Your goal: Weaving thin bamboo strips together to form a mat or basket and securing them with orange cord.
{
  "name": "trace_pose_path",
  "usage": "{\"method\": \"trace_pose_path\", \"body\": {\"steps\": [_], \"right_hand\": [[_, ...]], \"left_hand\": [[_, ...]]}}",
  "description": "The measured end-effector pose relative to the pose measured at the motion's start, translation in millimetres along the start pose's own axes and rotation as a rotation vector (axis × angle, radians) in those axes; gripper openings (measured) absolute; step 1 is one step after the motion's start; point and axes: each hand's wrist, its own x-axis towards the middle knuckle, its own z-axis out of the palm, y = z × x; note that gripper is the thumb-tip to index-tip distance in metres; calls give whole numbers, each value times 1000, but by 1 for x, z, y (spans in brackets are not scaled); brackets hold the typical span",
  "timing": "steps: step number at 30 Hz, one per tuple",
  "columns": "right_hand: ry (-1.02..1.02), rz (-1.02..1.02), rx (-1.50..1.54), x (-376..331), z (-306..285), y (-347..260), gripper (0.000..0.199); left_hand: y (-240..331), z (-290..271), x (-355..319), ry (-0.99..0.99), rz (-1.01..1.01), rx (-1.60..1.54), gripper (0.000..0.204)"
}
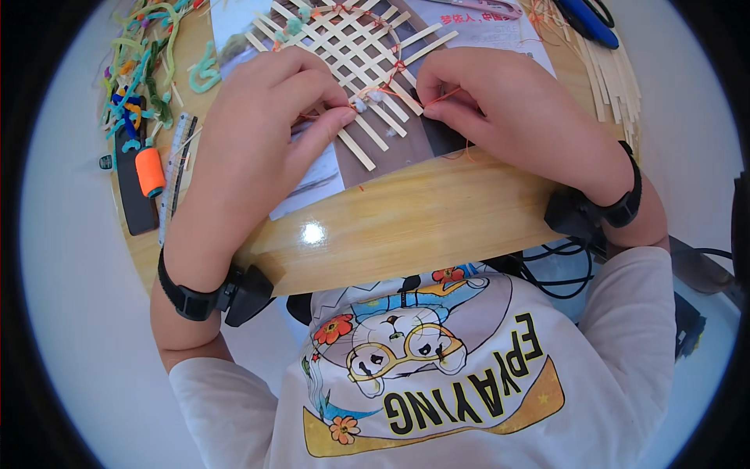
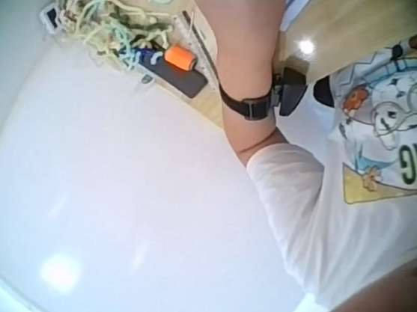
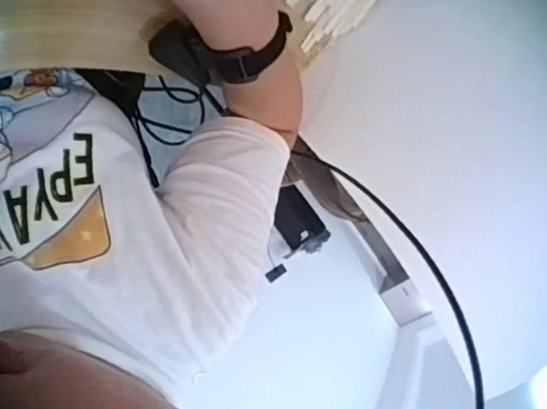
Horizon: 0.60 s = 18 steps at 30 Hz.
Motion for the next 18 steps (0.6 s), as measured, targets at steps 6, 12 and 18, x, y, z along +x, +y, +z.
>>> {"method": "trace_pose_path", "body": {"steps": [6,12,18], "right_hand": [[26,1,179,0,-3,-2,7],[-172,83,481,1,-9,-6,9],[-180,100,515,3,-11,-4,11]], "left_hand": [[-3,1,1,22,-21,-32,14],[-5,2,0,39,-9,-1,15],[-6,2,0,35,-2,9,16]]}}
